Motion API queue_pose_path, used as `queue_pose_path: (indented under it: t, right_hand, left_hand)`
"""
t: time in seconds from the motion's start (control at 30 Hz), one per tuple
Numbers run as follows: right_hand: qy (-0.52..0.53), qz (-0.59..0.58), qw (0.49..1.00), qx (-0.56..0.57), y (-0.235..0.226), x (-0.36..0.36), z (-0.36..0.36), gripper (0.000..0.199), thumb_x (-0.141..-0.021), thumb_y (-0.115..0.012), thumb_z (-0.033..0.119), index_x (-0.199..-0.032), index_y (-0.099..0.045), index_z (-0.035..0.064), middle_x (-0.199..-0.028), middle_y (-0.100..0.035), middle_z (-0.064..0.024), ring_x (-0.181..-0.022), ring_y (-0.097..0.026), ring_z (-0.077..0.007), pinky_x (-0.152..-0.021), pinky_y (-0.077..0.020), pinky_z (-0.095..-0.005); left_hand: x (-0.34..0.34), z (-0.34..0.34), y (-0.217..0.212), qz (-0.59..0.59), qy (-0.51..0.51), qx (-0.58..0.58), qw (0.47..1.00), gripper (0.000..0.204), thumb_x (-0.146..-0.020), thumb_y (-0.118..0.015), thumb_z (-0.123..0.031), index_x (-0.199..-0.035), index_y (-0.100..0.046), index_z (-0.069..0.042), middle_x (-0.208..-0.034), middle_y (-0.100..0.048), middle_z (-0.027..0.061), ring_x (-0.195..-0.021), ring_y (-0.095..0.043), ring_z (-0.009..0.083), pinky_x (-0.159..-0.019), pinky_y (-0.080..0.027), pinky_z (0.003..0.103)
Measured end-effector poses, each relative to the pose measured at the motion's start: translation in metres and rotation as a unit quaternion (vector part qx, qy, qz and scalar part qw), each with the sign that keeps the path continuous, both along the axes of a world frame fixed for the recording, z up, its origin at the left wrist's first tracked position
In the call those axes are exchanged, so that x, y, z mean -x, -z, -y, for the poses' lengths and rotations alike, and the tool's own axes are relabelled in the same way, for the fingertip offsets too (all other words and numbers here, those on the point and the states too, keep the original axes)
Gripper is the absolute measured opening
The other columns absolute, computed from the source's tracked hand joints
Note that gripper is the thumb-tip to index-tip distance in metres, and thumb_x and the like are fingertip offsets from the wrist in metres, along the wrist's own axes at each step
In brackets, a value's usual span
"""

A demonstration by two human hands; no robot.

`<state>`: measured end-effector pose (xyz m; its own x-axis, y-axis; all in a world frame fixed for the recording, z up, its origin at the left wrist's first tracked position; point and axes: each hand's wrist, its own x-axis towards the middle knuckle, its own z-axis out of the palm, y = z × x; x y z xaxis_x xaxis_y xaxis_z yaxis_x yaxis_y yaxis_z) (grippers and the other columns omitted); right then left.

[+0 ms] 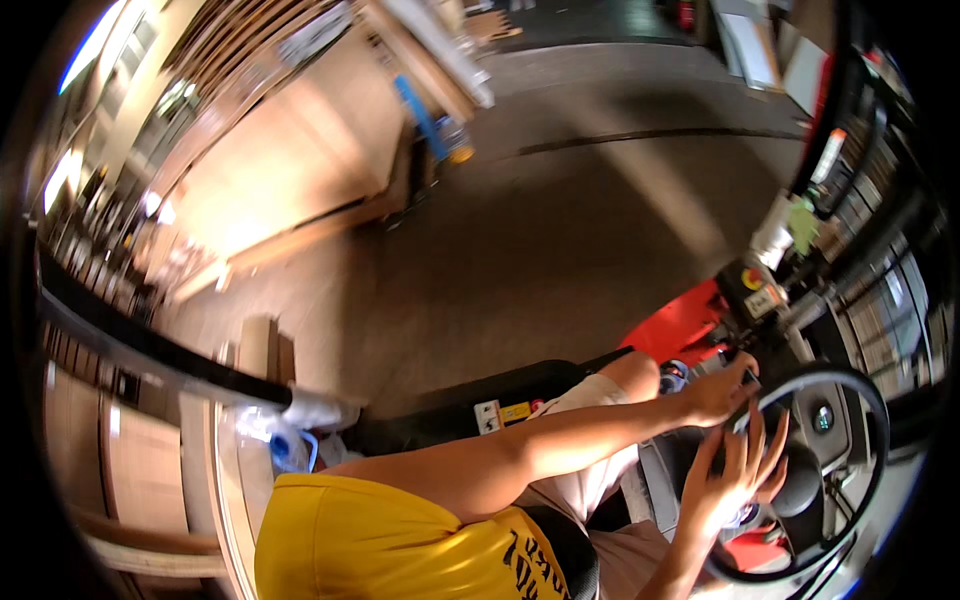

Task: The person operates a red forklift in a warehouse. They adjust the controls and steering wheel to drive forward, turn, and then briefly exit the vehicle to adjust the forks before returning to the seat and continuing to drive.

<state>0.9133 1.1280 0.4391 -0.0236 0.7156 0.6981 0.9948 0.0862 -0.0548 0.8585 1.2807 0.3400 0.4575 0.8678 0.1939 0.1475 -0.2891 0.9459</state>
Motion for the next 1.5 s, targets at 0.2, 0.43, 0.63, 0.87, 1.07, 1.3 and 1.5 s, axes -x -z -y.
queue_pose_path:
  t: [0.2, 0.43, 0.63, 0.87, 1.07, 1.3, 1.5]
  right_hand:
    - [-0.094, 0.000, 0.996, 0.006, 0.038, -0.042, 0.067, 0.013, -0.100, -0.060, 0.011, -0.090, -0.065, 0.0056, -0.130, -0.073, -0.0048, -0.141, -0.053, -0.0414, -0.113, -0.0286, -0.0605]
    - [-0.110, 0.082, 0.991, 0.001, 0.055, -0.089, 0.092, 0.011, -0.099, -0.060, 0.012, -0.095, -0.070, 0.0076, -0.121, -0.076, -0.0069, -0.135, -0.057, -0.0416, -0.117, -0.0225, -0.0616]
    - [-0.154, 0.152, 0.976, -0.002, 0.042, -0.136, 0.106, 0.021, -0.095, -0.058, 0.024, -0.090, -0.067, 0.0058, -0.108, -0.077, -0.0150, -0.117, -0.067, -0.0421, -0.100, -0.0340, -0.0555]
    - [-0.078, 0.132, 0.987, -0.045, -0.013, -0.223, 0.102, 0.018, -0.086, -0.062, 0.024, -0.086, -0.063, 0.0062, -0.108, -0.073, -0.0194, -0.097, -0.067, -0.0393, -0.091, -0.0468, -0.0543]
    - [0.044, -0.111, 0.976, -0.184, -0.083, -0.229, 0.007, 0.005, -0.084, -0.071, 0.005, -0.088, -0.069, 0.0027, -0.113, -0.076, -0.0114, -0.118, -0.066, -0.0356, -0.104, -0.0474, -0.0455]
    - [-0.014, -0.133, 0.965, -0.227, -0.112, -0.195, -0.038, 0.012, -0.089, -0.075, 0.015, -0.089, -0.068, 0.0047, -0.112, -0.073, -0.0087, -0.112, -0.067, -0.0316, -0.103, -0.0467, -0.0445]
    - [-0.005, -0.184, 0.961, -0.206, -0.095, -0.227, 0.016, 0.017, -0.089, -0.076, 0.016, -0.095, -0.069, 0.0024, -0.103, -0.073, -0.0118, -0.100, -0.069, -0.0348, -0.092, -0.0532, -0.0420]
  left_hand:
    - [0.009, 0.003, 0.005, 0.020, -0.043, -0.046, 0.998, 0.032, -0.109, -0.055, -0.029, -0.129, -0.034, -0.014, -0.067, -0.061, 0.0142, -0.060, -0.065, 0.0376, -0.056, -0.046, 0.049]
    - [0.016, 0.004, 0.001, 0.022, -0.062, -0.044, 0.997, 0.030, -0.109, -0.056, -0.030, -0.127, -0.036, -0.015, -0.065, -0.062, 0.0138, -0.058, -0.067, 0.0346, -0.053, -0.047, 0.047]
    - [0.009, 0.003, -0.004, -0.017, -0.032, -0.051, 0.998, 0.031, -0.109, -0.056, -0.030, -0.128, -0.039, -0.012, -0.071, -0.061, 0.0163, -0.066, -0.067, 0.0379, -0.061, -0.049, 0.048]
    - [0.008, -0.004, -0.020, 0.070, 0.035, 0.063, 0.995, 0.024, -0.112, -0.050, -0.015, -0.131, -0.039, -0.007, -0.079, -0.059, 0.0058, -0.068, -0.061, 0.0139, -0.059, -0.048, 0.031]
    - [0.002, -0.001, 0.001, 0.210, 0.029, 0.305, 0.929, 0.036, -0.108, -0.056, -0.025, -0.135, -0.038, -0.010, -0.087, -0.058, -0.0001, -0.076, -0.059, 0.0090, -0.066, -0.048, 0.026]
    - [-0.002, 0.009, -0.003, 0.137, 0.003, -0.056, 0.989, 0.047, -0.108, -0.055, -0.049, -0.127, -0.046, -0.008, -0.095, -0.064, 0.0018, -0.080, -0.064, 0.0087, -0.065, -0.051, 0.024]
    - [-0.021, -0.012, -0.023, 0.137, 0.024, -0.048, 0.989, 0.038, -0.110, -0.053, -0.042, -0.126, -0.047, -0.008, -0.099, -0.060, 0.0015, -0.078, -0.063, 0.0081, -0.067, -0.054, 0.026]
